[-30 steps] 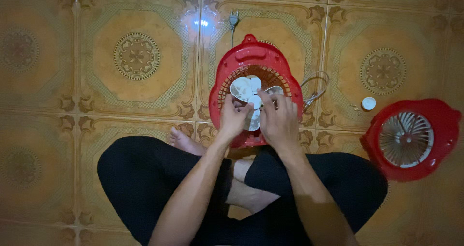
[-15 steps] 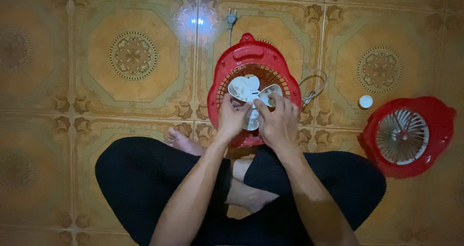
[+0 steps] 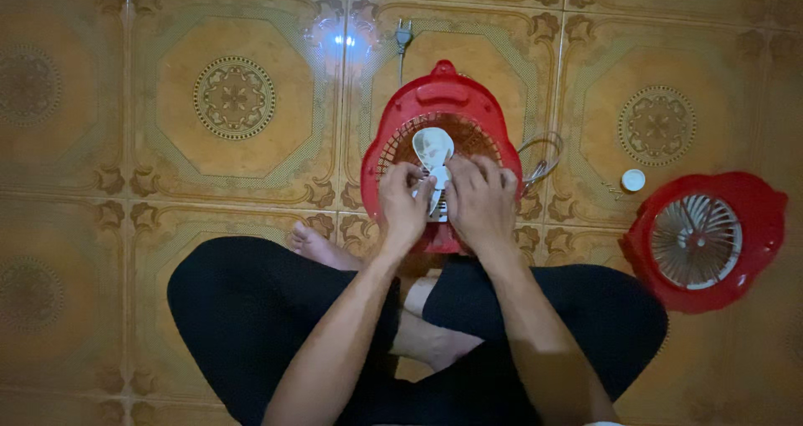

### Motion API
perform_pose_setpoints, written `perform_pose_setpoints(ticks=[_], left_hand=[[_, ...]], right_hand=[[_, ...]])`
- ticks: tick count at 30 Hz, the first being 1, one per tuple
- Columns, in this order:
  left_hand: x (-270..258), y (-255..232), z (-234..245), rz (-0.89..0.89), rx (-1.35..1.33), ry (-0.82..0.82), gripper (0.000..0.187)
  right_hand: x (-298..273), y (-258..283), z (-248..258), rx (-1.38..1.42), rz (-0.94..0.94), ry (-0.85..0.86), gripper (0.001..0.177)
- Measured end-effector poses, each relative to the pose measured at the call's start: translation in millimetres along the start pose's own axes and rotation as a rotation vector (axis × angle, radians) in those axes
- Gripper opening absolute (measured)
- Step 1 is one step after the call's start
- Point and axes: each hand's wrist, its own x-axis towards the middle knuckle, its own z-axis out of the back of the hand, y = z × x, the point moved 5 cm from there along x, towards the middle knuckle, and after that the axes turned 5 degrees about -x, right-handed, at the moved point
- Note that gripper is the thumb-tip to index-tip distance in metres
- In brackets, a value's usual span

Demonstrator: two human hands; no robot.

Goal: The person disassembles a red electric fan by removing the front grille and fan blades, then reassembles it by placing the blades back and securing the grille. The person uses a screwdriver to tighten screws on the fan housing.

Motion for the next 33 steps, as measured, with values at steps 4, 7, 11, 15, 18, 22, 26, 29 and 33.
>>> perform_pose_setpoints(ticks=[4,7,11,15,18,22,26,29,33], left_hand=[[0,-30,10,-0.220,0.133,0.013,0.014],[-6,-45,14,-0.314,0.232,0.025,0.019],[-8,-56,11,-0.284,0.334,0.069,0.029],[-7,-65,17,-0.362,0.463,-0.026,0.036],[-6,-63,19,-0.296,0.470,-0.025,0.045],[-1,-54,21,-0.181,0.423,-0.023,0.036],[-5,-49,18,-0.201,0.405,0.025,0.029],[-5,-40,11,-0.133,0.346,0.118,0.027],[1,-36,11,-0.203,0.330,0.111,0.022]], right_hand=[[-3,-9,-11,0.105,-0.176,0.191,0.045],[-5,-13,-16,0.125,-0.226,0.256,0.036],[-5,-25,-13,0.113,-0.279,0.272,0.018],[3,-19,11,0.035,-0.108,-0.065,0.031],[5,-9,14,-0.039,0.003,-0.093,0.037],[6,-15,4,0.026,-0.116,0.098,0.028],[-2,-24,-15,0.279,-0.233,0.312,0.030],[-7,-31,-29,0.402,-0.362,0.302,0.030],[-10,-41,-52,0.572,-0.531,0.339,0.033]])
